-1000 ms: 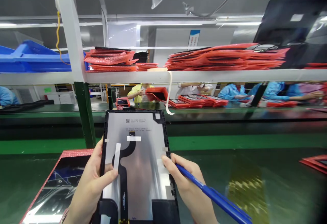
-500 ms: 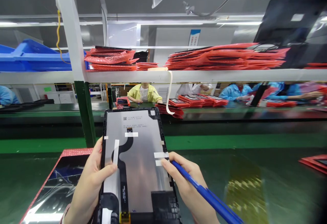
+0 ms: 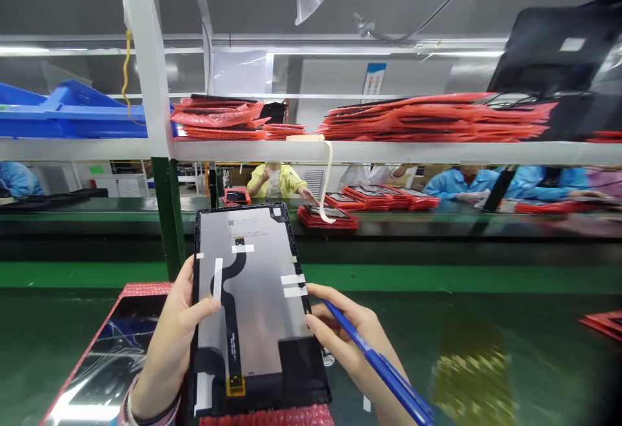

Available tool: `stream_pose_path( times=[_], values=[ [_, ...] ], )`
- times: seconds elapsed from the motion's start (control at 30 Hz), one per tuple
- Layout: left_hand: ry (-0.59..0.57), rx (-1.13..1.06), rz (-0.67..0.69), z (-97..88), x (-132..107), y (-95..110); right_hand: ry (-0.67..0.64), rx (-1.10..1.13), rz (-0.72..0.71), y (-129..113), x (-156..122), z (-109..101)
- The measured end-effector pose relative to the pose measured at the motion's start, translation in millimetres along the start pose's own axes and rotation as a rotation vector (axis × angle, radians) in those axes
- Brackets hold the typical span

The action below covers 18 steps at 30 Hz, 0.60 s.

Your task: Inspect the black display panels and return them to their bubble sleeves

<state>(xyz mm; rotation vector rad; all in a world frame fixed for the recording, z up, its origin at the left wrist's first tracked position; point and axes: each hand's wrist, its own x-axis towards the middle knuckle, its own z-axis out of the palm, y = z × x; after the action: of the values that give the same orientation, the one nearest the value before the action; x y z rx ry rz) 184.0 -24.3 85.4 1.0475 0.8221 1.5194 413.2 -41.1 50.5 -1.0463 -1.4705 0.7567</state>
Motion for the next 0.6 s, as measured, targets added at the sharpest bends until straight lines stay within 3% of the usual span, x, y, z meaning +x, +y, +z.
stream_pose_path(
  times=[0.33,0.5,0.6],
  values=[
    [0.021,0.021,0.025,6.0,-5.9,2.9,0.135,-0.148,-0.029,0.8,-2.7,7.5],
    [0.032,0.019,0.028,5.4,-5.3,3.0,0.141,-0.028,0.011,1.7,-2.5,6.4],
    [0.008,0.019,0.009,1.3,-3.9,2.9,0.076,0.171,0.061,-1.6,-2.3,5.1]
  ],
)
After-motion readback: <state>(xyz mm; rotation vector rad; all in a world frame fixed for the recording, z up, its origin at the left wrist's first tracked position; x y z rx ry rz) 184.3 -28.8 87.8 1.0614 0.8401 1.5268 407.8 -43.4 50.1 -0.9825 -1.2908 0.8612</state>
